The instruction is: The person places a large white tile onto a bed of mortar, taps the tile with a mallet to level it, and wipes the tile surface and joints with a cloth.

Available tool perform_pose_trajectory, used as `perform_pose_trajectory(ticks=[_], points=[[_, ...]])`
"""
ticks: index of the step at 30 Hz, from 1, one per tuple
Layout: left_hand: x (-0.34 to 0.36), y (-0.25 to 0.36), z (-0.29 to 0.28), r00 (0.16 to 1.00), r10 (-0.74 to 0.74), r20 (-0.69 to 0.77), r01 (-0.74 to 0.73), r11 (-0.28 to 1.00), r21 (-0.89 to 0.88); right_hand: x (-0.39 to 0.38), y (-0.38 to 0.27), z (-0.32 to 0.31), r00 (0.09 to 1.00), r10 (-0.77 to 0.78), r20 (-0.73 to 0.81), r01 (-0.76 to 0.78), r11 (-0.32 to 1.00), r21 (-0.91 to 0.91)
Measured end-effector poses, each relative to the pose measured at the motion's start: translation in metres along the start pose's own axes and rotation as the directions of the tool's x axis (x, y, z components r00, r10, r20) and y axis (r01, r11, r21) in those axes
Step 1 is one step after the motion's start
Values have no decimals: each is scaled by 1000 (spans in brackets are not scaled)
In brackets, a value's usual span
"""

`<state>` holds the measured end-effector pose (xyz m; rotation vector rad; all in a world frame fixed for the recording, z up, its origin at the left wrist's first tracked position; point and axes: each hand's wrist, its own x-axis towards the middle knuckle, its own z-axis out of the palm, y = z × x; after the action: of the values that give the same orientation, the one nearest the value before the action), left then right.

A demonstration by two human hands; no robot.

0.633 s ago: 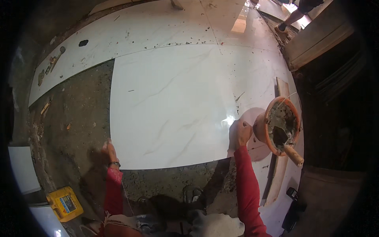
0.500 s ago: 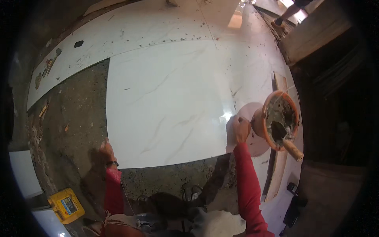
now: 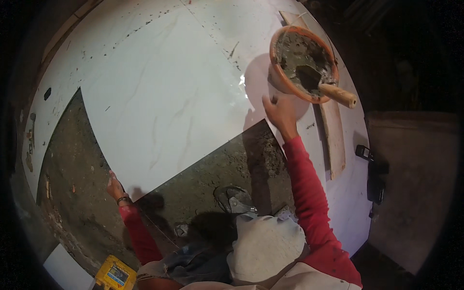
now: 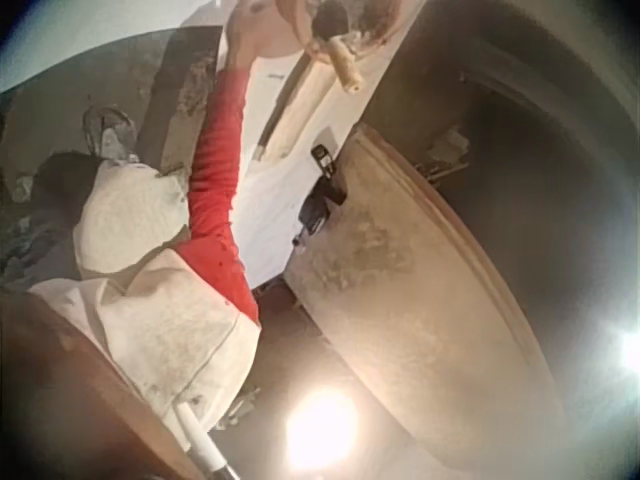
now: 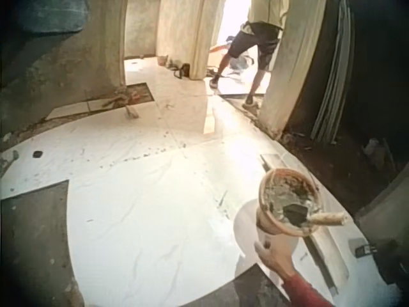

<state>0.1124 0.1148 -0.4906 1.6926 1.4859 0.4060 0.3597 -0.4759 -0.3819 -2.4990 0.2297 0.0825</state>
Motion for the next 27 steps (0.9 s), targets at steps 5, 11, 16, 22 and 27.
perform_pose_trajectory(ticks=[5,11,16,22,27], points=[[11,-7,-7,997,4,73,-4,1000,0,-66,37,18,943,268,197,-281,959,41],[4,5,-10,999,-19,39,20,1000,-3,-62,43,46,897,412,161,-434,889,143],[-3,15,-14,998,-37,44,27,978,209,-50,46,44,870,447,208,-488,843,228],[10,11,-16,999,-31,16,25,964,264,-43,44,34,801,475,364,-582,759,290],[25,2,-21,998,-52,46,38,961,273,-46,41,39,813,470,345,-572,757,316]])
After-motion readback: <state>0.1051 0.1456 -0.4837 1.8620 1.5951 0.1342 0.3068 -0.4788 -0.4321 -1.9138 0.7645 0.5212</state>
